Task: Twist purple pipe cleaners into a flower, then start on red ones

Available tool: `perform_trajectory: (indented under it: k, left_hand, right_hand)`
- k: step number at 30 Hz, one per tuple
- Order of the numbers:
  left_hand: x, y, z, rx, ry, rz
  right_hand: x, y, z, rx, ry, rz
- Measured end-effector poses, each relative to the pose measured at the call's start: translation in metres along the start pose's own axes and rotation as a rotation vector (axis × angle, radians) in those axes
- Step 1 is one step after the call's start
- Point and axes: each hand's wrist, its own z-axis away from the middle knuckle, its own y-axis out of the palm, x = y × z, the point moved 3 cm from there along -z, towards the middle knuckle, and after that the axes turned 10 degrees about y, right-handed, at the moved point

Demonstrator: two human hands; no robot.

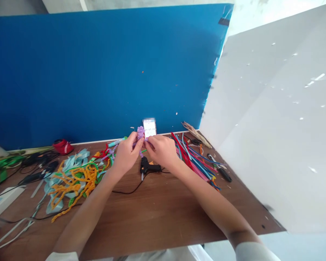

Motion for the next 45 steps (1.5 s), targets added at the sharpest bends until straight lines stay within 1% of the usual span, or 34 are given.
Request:
perform_trajectory:
  k: [2,4,5,7,8,10,13,16,18,21,22,24,27,29,32,34,36,38,40,41,43,45]
  left_hand:
    - [-0.001,0.001,0.001,0.020,0.059,-0.140]
    - [-0.001,0.002,0.001,0.022,0.141,-0.180]
    - [-0.001,0.002,0.001,0.015,0.183,-0.181]
    - [-0.001,0.001,0.001,-0.007,0.244,-0.173]
    - [-0.001,0.000,0.000,-0.013,0.250,-0.167]
    - [-0.002,-0.002,0.000,-0.006,0.207,-0.152]
    - [-0.003,-0.004,-0.001,0.026,0.109,-0.085]
    - [-0.003,-0.003,-0.001,0.032,0.068,0.032]
    - [0.000,-0.001,-0.001,0.022,0.036,0.133]
    - [0.005,0.002,-0.001,-0.014,-0.012,0.294]
    - [0.006,0.003,-0.001,-0.028,-0.019,0.329]
    - [0.007,0.003,-0.001,-0.045,-0.024,0.357]
    - [0.006,0.003,-0.001,-0.031,-0.018,0.328]
    - [0.005,0.003,-0.001,-0.009,-0.005,0.268]
    - [0.003,0.003,0.000,0.015,0.034,0.087]
    - [0.002,0.003,0.000,0.005,0.042,0.001]
    - [0.002,0.004,0.000,0.000,0.024,0.049]
    - [0.002,0.005,-0.001,0.016,0.002,0.171]
    - [0.003,0.006,-0.001,0.036,-0.007,0.248]
    - [0.003,0.006,-0.001,0.039,-0.005,0.247]
    - [0.003,0.006,-0.001,0.029,0.018,0.149]
    - [0.001,0.007,0.000,0.003,0.090,-0.042]
  right_hand:
    - [-0.004,0.004,-0.004,0.191,0.163,-0.328]
    - [-0.005,0.007,-0.007,0.377,0.284,-0.672]
    - [-0.005,0.009,-0.007,0.439,0.330,-0.814]
    - [-0.005,0.010,-0.008,0.500,0.399,-1.013]
    - [-0.005,0.010,-0.008,0.517,0.418,-1.077]
    - [-0.004,0.011,-0.007,0.529,0.443,-1.163]
    - [-0.007,0.012,-0.007,0.500,0.502,-1.242]
    - [-0.008,0.014,-0.006,0.478,0.535,-1.274]
    - [-0.007,0.013,-0.006,0.433,0.491,-1.235]
    - [-0.001,0.010,-0.006,0.335,0.377,-1.171]
    - [0.001,0.009,-0.006,0.317,0.360,-1.159]
    - [0.002,0.009,-0.006,0.324,0.384,-1.140]
    - [-0.001,0.011,-0.005,0.405,0.499,-1.130]
    - [-0.004,0.012,-0.005,0.464,0.561,-1.167]
    - [-0.005,0.015,-0.004,0.533,0.623,-1.254]
    - [-0.005,0.016,-0.004,0.531,0.634,-1.306]
    - [-0.005,0.017,-0.003,0.467,0.622,-1.344]
    - [-0.004,0.016,-0.003,0.358,0.579,-1.324]
    - [-0.001,0.013,-0.002,0.252,0.466,-1.204]
    - [0.001,0.012,-0.001,0.203,0.395,-1.115]
    - [0.005,0.010,0.000,0.146,0.286,-0.966]
    - [0.006,0.010,0.001,0.141,0.266,-0.934]
